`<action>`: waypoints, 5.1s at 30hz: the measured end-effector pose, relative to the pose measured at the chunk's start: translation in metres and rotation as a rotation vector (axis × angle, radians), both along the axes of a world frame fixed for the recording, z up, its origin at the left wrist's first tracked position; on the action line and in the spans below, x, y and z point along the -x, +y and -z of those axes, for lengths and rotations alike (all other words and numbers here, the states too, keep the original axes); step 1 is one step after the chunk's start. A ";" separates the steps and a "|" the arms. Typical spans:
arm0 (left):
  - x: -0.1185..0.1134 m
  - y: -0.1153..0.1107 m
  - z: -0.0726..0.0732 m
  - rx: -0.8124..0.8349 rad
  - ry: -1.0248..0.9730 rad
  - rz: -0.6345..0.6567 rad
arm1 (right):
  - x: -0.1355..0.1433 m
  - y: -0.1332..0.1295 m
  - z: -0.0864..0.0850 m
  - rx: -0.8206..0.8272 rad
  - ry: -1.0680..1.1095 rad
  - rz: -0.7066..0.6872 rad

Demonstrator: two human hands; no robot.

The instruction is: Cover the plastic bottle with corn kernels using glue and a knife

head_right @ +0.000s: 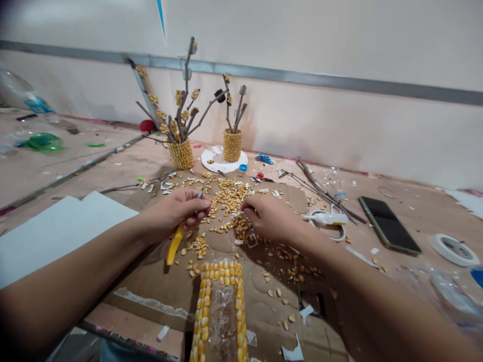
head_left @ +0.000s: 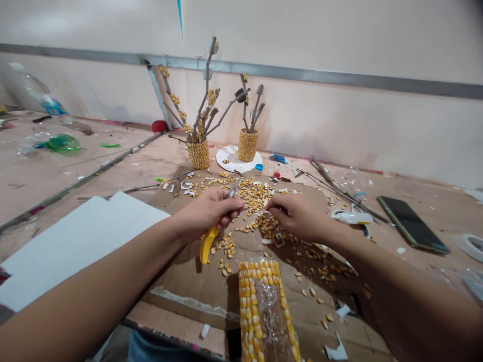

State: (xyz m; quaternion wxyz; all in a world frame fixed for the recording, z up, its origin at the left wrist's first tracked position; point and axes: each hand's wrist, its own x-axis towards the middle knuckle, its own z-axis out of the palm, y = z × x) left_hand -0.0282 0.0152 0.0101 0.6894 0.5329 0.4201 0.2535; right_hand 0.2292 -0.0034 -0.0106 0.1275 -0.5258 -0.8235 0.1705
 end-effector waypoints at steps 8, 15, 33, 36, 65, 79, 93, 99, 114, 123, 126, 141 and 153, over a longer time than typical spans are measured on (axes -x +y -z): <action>0.001 0.004 -0.006 0.015 -0.114 -0.233 | 0.000 0.002 0.007 -0.010 0.043 0.057; 0.008 0.012 -0.016 0.011 -0.273 -0.246 | 0.007 -0.002 0.002 -0.006 -0.030 0.067; 0.018 0.015 -0.027 0.002 -0.492 -0.351 | 0.073 0.048 -0.024 0.014 -0.273 -0.147; 0.017 0.016 -0.026 0.030 -0.479 -0.357 | 0.081 0.055 -0.018 -0.007 -0.280 -0.185; 0.013 0.015 -0.014 0.119 -0.299 -0.278 | 0.108 0.048 -0.027 -0.003 -0.489 -0.205; -0.001 -0.004 0.003 -0.013 -0.068 -0.160 | 0.045 0.010 -0.030 0.110 0.357 -0.233; -0.007 -0.012 0.008 0.041 -0.091 -0.009 | 0.027 -0.003 -0.012 -0.297 0.521 -0.392; -0.006 -0.011 0.007 0.044 -0.089 0.038 | 0.026 -0.002 -0.005 -0.433 0.469 -0.441; -0.006 -0.011 0.009 0.026 -0.053 0.024 | 0.031 -0.007 0.012 -0.510 0.400 -0.378; -0.004 -0.012 0.009 -0.014 0.064 0.053 | 0.028 0.001 0.015 -0.360 0.519 -0.440; -0.004 -0.014 0.009 -0.007 0.050 0.104 | 0.027 0.001 0.012 -0.138 0.606 -0.433; -0.005 -0.012 0.005 0.052 -0.123 -0.001 | 0.038 -0.004 0.021 0.121 1.024 -0.086; -0.006 -0.016 0.011 0.183 -0.174 0.031 | 0.047 -0.005 0.030 0.110 1.123 0.119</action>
